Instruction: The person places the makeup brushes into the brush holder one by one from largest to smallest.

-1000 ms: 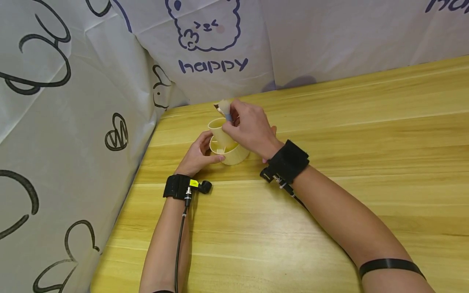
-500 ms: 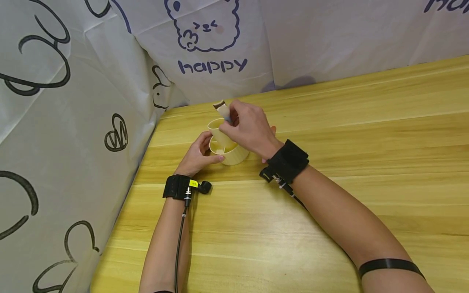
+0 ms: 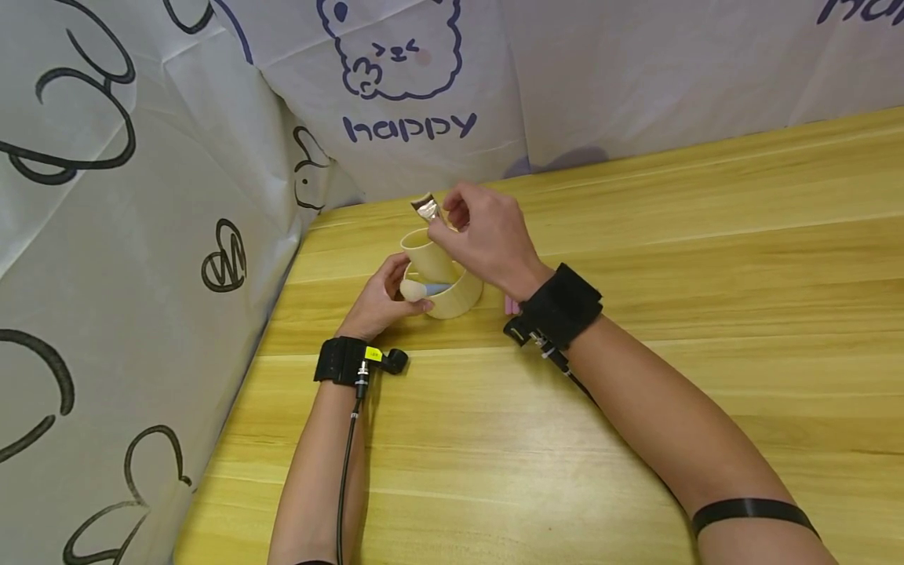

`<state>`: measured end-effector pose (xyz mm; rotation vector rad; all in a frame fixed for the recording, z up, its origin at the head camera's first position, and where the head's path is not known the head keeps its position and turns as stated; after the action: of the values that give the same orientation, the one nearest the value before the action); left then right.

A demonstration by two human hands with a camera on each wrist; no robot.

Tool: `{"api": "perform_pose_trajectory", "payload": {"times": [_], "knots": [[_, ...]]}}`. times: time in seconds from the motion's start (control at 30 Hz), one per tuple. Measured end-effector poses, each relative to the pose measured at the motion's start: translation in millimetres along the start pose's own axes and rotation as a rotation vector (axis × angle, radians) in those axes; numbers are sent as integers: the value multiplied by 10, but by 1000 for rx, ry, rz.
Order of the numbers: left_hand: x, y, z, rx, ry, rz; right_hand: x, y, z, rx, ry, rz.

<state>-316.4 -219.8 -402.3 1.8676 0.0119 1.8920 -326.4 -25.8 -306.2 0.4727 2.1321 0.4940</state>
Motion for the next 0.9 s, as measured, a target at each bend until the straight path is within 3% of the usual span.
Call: {"api": "perform_pose_trajectory", "payload": {"times": [0.9], "knots": [[23,-25,3,-19,-38,4,206,-19,-30,-68,-78,135]]}}
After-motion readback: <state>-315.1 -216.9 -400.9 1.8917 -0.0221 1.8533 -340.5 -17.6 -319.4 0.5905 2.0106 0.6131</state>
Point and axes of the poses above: each hand's wrist, its own z-axis away from the middle knuckle, its own y-axis out of the back of the hand, x = y × z, the point moved 7 cm from there along -z, towards the middle knuckle, and after that the axes turned 4 degrees about z, right-handed, at the moved point
